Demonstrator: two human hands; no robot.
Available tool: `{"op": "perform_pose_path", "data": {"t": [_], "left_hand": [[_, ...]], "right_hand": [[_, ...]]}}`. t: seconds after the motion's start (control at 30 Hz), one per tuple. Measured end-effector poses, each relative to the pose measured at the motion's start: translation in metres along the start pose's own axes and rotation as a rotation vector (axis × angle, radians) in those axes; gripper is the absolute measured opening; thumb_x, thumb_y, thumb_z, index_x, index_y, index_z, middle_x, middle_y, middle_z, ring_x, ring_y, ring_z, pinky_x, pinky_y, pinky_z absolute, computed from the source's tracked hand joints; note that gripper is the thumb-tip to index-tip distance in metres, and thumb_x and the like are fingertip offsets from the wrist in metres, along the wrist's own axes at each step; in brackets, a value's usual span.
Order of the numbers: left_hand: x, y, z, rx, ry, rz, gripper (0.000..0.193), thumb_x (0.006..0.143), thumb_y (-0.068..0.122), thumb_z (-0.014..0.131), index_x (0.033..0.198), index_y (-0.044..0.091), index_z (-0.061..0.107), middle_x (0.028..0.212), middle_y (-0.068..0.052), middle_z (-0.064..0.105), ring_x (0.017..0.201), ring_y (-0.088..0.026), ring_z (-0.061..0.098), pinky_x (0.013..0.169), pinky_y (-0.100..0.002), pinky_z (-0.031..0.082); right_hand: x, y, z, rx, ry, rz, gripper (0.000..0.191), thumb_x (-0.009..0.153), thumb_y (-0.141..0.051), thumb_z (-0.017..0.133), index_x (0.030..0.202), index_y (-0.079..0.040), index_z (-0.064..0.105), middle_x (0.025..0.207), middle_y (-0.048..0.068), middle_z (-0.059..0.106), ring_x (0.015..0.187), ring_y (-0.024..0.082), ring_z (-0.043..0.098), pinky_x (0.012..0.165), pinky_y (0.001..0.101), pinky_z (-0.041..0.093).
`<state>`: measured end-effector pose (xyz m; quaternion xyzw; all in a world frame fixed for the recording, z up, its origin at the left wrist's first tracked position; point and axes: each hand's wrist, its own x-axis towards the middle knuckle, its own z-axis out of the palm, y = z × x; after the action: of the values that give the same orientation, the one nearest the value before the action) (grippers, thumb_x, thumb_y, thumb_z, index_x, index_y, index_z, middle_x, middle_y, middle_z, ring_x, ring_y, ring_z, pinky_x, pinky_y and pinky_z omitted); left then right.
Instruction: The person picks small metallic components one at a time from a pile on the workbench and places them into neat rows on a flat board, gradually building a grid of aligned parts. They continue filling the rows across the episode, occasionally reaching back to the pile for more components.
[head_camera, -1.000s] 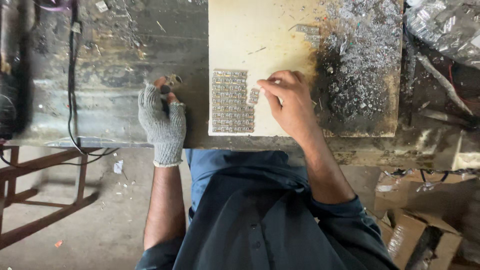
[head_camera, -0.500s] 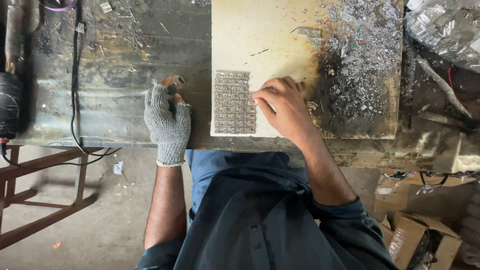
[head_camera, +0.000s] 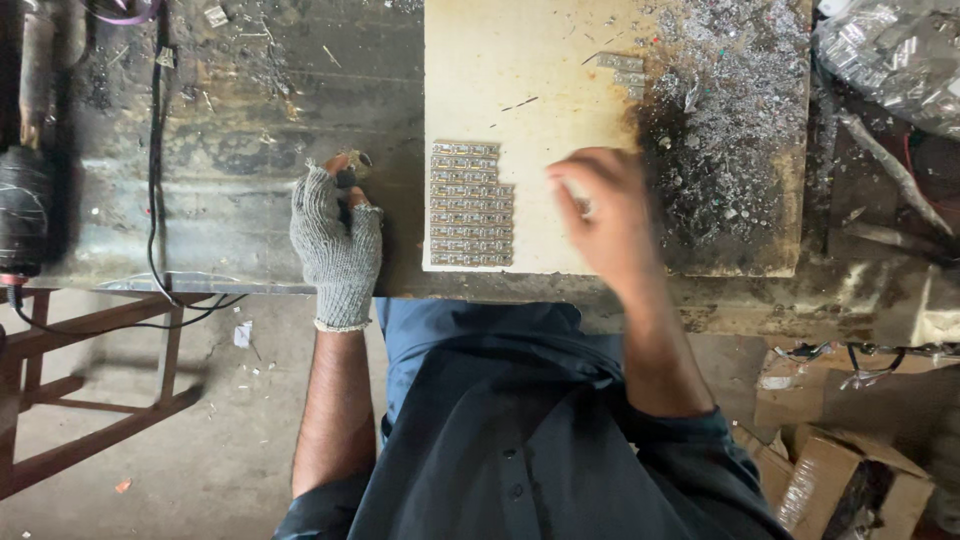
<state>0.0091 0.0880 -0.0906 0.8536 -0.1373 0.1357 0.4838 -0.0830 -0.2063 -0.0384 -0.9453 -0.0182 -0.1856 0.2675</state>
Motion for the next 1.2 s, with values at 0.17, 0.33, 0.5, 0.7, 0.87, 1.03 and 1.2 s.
{"op": "perform_pose_path", "data": {"t": [0.17, 0.33, 0.5, 0.7, 0.87, 1.03, 1.2], "left_hand": [[0.014, 0.020, -0.015, -0.169, 0.029, -0.109, 0.026, 0.103, 0.006, 0.063, 0.129, 0.003, 0.065, 0.109, -0.015, 0.064, 0.096, -0.030, 0.065, 0.088, -0.040, 0.055], [0.012, 0.081, 0.013, 0.149, -0.081, 0.386, 0.022, 0.095, 0.006, 0.072, 0.116, 0.006, 0.069, 0.104, -0.013, 0.066, 0.085, -0.031, 0.066, 0.068, -0.043, 0.055], [0.018, 0.133, 0.091, 0.162, -0.700, 0.389, 0.029, 0.088, 0.018, 0.072, 0.116, 0.009, 0.067, 0.104, -0.017, 0.065, 0.081, -0.033, 0.071, 0.063, -0.047, 0.057], [0.014, 0.140, 0.108, 0.224, -0.662, 0.445, 0.038, 0.084, 0.011, 0.069, 0.121, 0.008, 0.063, 0.095, -0.017, 0.065, 0.078, -0.033, 0.072, 0.060, -0.046, 0.057], [0.026, 0.121, 0.058, -0.054, -0.414, 0.283, 0.032, 0.093, 0.011, 0.071, 0.124, 0.004, 0.065, 0.097, -0.011, 0.075, 0.080, -0.025, 0.075, 0.067, -0.038, 0.060], [0.051, 0.090, -0.001, -0.056, -0.302, 0.025, 0.008, 0.093, 0.013, 0.074, 0.097, 0.007, 0.070, 0.088, -0.010, 0.074, 0.076, -0.024, 0.074, 0.067, -0.038, 0.058], [0.055, 0.074, 0.002, 0.048, -0.273, 0.124, 0.005, 0.095, 0.008, 0.071, 0.099, 0.005, 0.070, 0.093, -0.013, 0.073, 0.085, -0.030, 0.072, 0.075, -0.042, 0.056]], "right_hand": [[-0.022, 0.019, -0.060, -0.122, 0.048, 0.139, 0.014, 0.103, -0.011, 0.075, 0.117, -0.008, 0.075, 0.116, 0.010, 0.070, 0.112, 0.030, 0.063, 0.101, 0.0416, 0.049], [-0.041, 0.015, -0.059, -0.174, -0.028, 0.111, 0.018, 0.095, -0.018, 0.081, 0.111, -0.010, 0.078, 0.111, 0.008, 0.070, 0.109, 0.031, 0.061, 0.102, 0.0454, 0.046], [-0.035, 0.013, -0.027, -0.328, -0.032, 0.129, 0.016, 0.085, -0.019, 0.085, 0.097, -0.014, 0.078, 0.111, 0.008, 0.067, 0.109, 0.035, 0.057, 0.092, 0.0477, 0.044], [-0.034, 0.012, -0.024, -0.196, 0.014, 0.171, 0.017, 0.087, -0.010, 0.081, 0.100, -0.011, 0.070, 0.111, 0.006, 0.070, 0.110, 0.033, 0.063, 0.096, 0.0458, 0.046], [-0.037, 0.007, -0.048, 0.141, 0.145, 0.266, 0.022, 0.099, -0.005, 0.076, 0.120, -0.005, 0.070, 0.106, 0.008, 0.073, 0.094, 0.023, 0.073, 0.083, 0.0329, 0.055], [-0.039, 0.001, -0.062, 0.180, 0.225, 0.267, 0.015, 0.100, 0.000, 0.075, 0.116, -0.002, 0.073, 0.109, 0.012, 0.072, 0.095, 0.017, 0.071, 0.082, 0.0279, 0.056], [-0.035, -0.001, -0.054, 0.256, 0.190, 0.289, 0.014, 0.101, 0.000, 0.075, 0.115, -0.003, 0.072, 0.109, 0.009, 0.076, 0.097, 0.015, 0.072, 0.086, 0.0267, 0.056]]}}
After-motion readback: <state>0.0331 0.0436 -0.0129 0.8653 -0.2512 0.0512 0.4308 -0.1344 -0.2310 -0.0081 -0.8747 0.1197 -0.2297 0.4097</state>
